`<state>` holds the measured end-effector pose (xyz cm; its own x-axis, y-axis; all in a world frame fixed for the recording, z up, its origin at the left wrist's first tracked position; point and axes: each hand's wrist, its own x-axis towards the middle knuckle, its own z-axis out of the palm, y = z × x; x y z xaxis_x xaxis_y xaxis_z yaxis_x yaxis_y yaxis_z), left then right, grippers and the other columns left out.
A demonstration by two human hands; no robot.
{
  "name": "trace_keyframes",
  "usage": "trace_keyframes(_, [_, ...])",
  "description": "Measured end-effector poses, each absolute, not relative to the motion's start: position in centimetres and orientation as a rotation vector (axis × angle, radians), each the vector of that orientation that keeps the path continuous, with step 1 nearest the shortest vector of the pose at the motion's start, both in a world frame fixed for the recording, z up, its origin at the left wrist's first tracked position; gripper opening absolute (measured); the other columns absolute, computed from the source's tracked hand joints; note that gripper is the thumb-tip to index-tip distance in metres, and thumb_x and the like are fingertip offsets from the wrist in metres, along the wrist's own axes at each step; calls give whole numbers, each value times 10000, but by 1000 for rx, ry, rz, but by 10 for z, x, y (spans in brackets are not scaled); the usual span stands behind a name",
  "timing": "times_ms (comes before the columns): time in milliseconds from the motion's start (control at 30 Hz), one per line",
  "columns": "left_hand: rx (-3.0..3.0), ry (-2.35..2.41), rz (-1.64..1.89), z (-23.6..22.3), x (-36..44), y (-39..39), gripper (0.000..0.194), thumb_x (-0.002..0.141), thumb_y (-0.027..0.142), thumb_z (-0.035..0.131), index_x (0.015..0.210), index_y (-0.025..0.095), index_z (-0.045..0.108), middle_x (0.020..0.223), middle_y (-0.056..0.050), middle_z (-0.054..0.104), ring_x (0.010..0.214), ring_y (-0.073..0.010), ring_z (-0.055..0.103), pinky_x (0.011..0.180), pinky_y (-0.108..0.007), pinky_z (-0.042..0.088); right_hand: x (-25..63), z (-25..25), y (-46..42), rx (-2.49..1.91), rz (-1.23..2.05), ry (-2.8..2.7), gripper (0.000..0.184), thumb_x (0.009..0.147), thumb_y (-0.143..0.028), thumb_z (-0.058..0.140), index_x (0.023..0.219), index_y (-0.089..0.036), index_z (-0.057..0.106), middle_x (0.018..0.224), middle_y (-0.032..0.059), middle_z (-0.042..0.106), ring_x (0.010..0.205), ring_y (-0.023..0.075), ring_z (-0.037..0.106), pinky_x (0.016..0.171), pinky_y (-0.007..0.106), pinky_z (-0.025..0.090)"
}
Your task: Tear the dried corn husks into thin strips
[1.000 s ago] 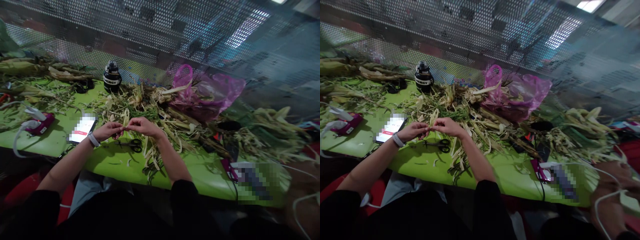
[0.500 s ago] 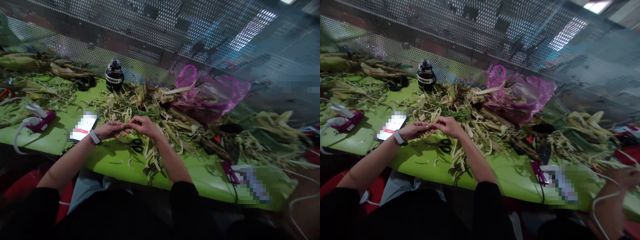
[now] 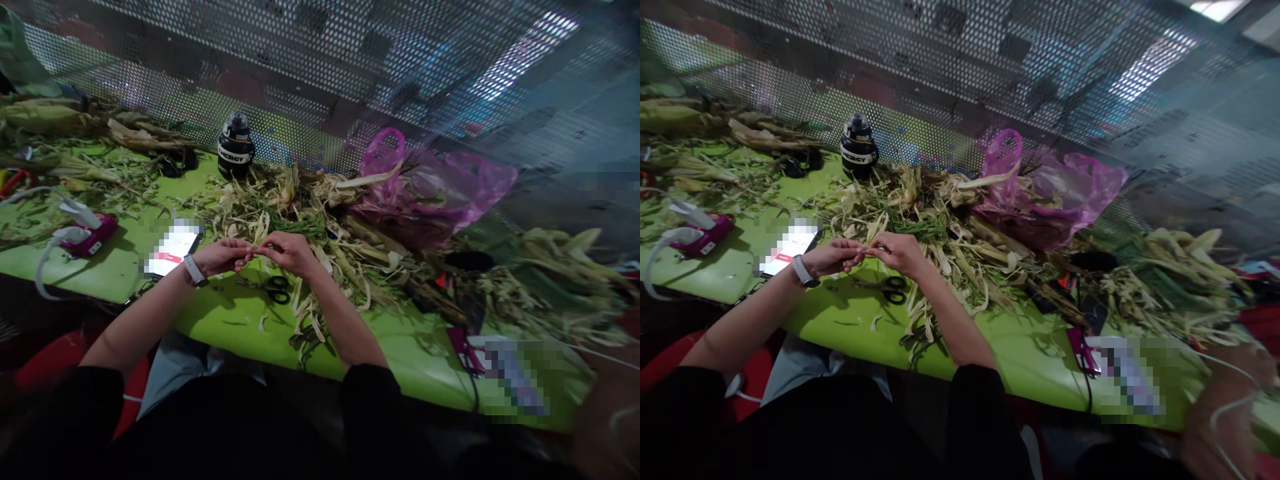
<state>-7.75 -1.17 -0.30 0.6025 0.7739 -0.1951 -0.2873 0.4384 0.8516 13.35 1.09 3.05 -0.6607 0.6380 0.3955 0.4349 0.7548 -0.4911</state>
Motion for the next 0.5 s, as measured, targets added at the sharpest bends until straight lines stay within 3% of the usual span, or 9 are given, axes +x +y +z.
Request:
trace_keyframes(300, [926, 600, 718, -1, -75, -14, 226, 747, 270, 735, 808, 77, 636, 606, 17, 538, 463, -28, 430, 432, -141, 399, 139, 28, 19, -854, 736, -2312, 352, 838, -502, 592, 812, -156, 656, 649, -4, 559, 571, 97, 413, 568, 233, 300])
trace_keyframes(500, [993, 629, 686, 2, -74, -15, 253, 767, 298, 716, 839, 69, 635, 590, 25, 525, 456, -28, 409, 431, -146, 395, 135, 25, 19, -903, 725, -2249, 329, 822, -475, 624, 805, -148, 656, 591, -29, 497, 538, 87, 377, 549, 230, 285])
